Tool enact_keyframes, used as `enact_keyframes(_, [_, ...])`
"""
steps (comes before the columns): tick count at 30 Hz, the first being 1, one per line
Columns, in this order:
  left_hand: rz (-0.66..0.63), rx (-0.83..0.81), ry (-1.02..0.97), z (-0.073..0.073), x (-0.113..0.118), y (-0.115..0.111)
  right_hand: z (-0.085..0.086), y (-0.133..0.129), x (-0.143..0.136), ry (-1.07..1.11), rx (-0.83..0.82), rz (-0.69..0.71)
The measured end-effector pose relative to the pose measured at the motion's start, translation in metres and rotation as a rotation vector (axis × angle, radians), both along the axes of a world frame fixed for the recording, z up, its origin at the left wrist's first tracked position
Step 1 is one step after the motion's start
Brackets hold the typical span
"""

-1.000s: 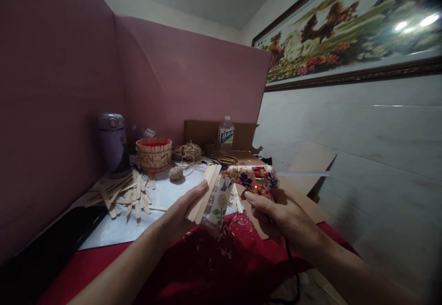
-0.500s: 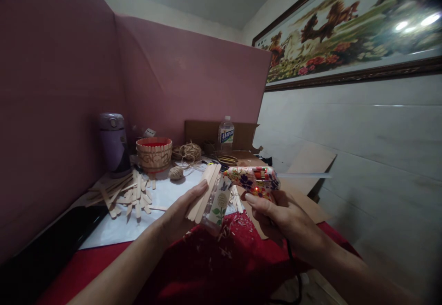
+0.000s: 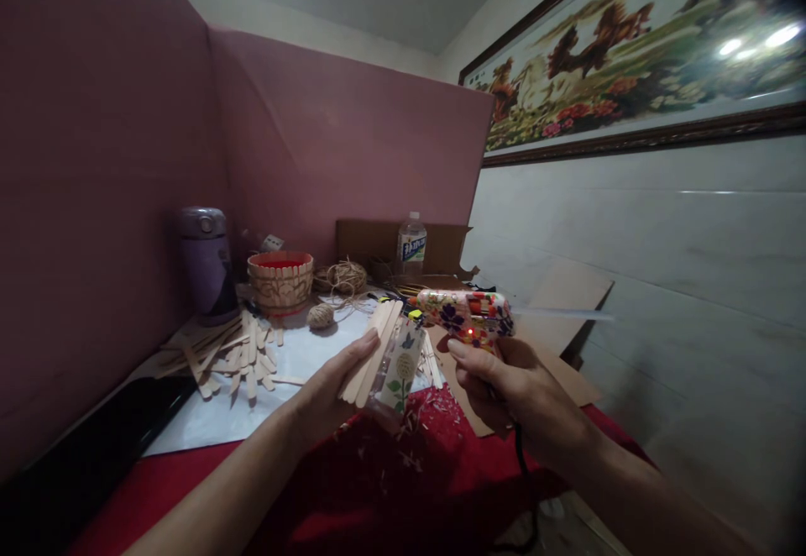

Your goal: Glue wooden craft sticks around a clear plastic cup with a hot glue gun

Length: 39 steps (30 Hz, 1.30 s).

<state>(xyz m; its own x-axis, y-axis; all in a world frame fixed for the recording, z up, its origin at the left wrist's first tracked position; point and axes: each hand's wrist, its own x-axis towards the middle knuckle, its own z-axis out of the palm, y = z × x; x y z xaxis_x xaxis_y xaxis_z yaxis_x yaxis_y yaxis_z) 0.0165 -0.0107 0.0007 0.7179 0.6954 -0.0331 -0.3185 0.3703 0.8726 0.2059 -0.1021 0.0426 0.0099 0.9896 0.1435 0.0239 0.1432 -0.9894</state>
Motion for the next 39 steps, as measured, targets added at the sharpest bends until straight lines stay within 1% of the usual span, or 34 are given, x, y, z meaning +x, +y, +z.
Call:
enact_keyframes(4, [-0.016, -0.019, 0.004, -0.002, 0.0, 0.001, 0.002, 0.0, -0.001, 0.079, 0.029, 0.01])
enact_keyframes(8, [-0.075, -0.029, 0.031, -0.004, 0.0, 0.003, 0.011, 0.005, -0.002, 0.122, 0.098, -0.002])
enact_keyframes(10, [-0.076, -0.035, 0.023, -0.004, -0.001, 0.004, 0.016, 0.012, 0.001, 0.121, 0.155, -0.049])
enact_keyframes(13, [-0.02, -0.047, -0.006, 0.0, -0.002, 0.006, 0.016, 0.023, 0.014, 0.043, 0.216, -0.168])
enact_keyframes(14, [0.015, -0.049, -0.017, 0.002, -0.002, 0.006, 0.013, 0.026, 0.021, -0.02, 0.216, -0.211])
enact_keyframes(16, [0.098, -0.048, -0.052, 0.006, -0.003, 0.006, 0.003, 0.028, 0.036, -0.2, 0.176, -0.251])
enact_keyframes(18, [0.182, -0.038, -0.102, 0.01, -0.003, 0.006, -0.012, 0.028, 0.052, -0.449, 0.154, -0.261])
enact_keyframes(20, [0.239, -0.025, -0.149, 0.013, -0.004, 0.007, -0.029, 0.027, 0.07, -0.753, 0.181, -0.268])
enact_keyframes(23, [0.277, -0.008, -0.182, 0.014, -0.005, 0.008, -0.053, 0.029, 0.094, -0.896, 0.146, -0.308])
enact_keyframes(24, [0.29, -0.004, -0.182, 0.014, -0.005, 0.008, -0.059, 0.031, 0.1, -1.036, 0.135, -0.328])
enact_keyframes(25, [0.304, 0.001, -0.18, 0.014, -0.005, 0.008, -0.064, 0.033, 0.106, -1.141, 0.131, -0.337])
enact_keyframes(26, [0.318, 0.005, -0.177, 0.014, -0.004, 0.008, -0.067, 0.036, 0.111, -1.222, 0.146, -0.314])
enact_keyframes(28, [0.346, 0.012, -0.178, 0.015, -0.004, 0.009, -0.07, 0.039, 0.118, -1.333, 0.169, -0.288])
enact_keyframes(31, [0.367, 0.014, -0.169, 0.015, -0.003, 0.009, -0.065, 0.04, 0.121, -1.436, 0.136, -0.263])
enact_keyframes(33, [0.374, 0.012, -0.157, 0.016, -0.002, 0.009, -0.056, 0.037, 0.117, -1.497, 0.124, -0.264])
enact_keyframes(34, [0.375, 0.013, -0.154, 0.016, -0.002, 0.009, -0.05, 0.036, 0.112, -1.515, 0.145, -0.288])
enact_keyframes(36, [0.379, 0.016, -0.157, 0.016, -0.003, 0.009, -0.039, 0.038, 0.096, -1.495, 0.279, -0.379])
enact_keyframes(38, [0.389, 0.017, -0.163, 0.015, -0.003, 0.009, -0.031, 0.046, 0.074, -1.414, 0.436, -0.378])
enact_keyframes(39, [0.394, 0.015, -0.164, 0.015, -0.003, 0.009, -0.028, 0.054, 0.062, -1.389, 0.479, -0.343])
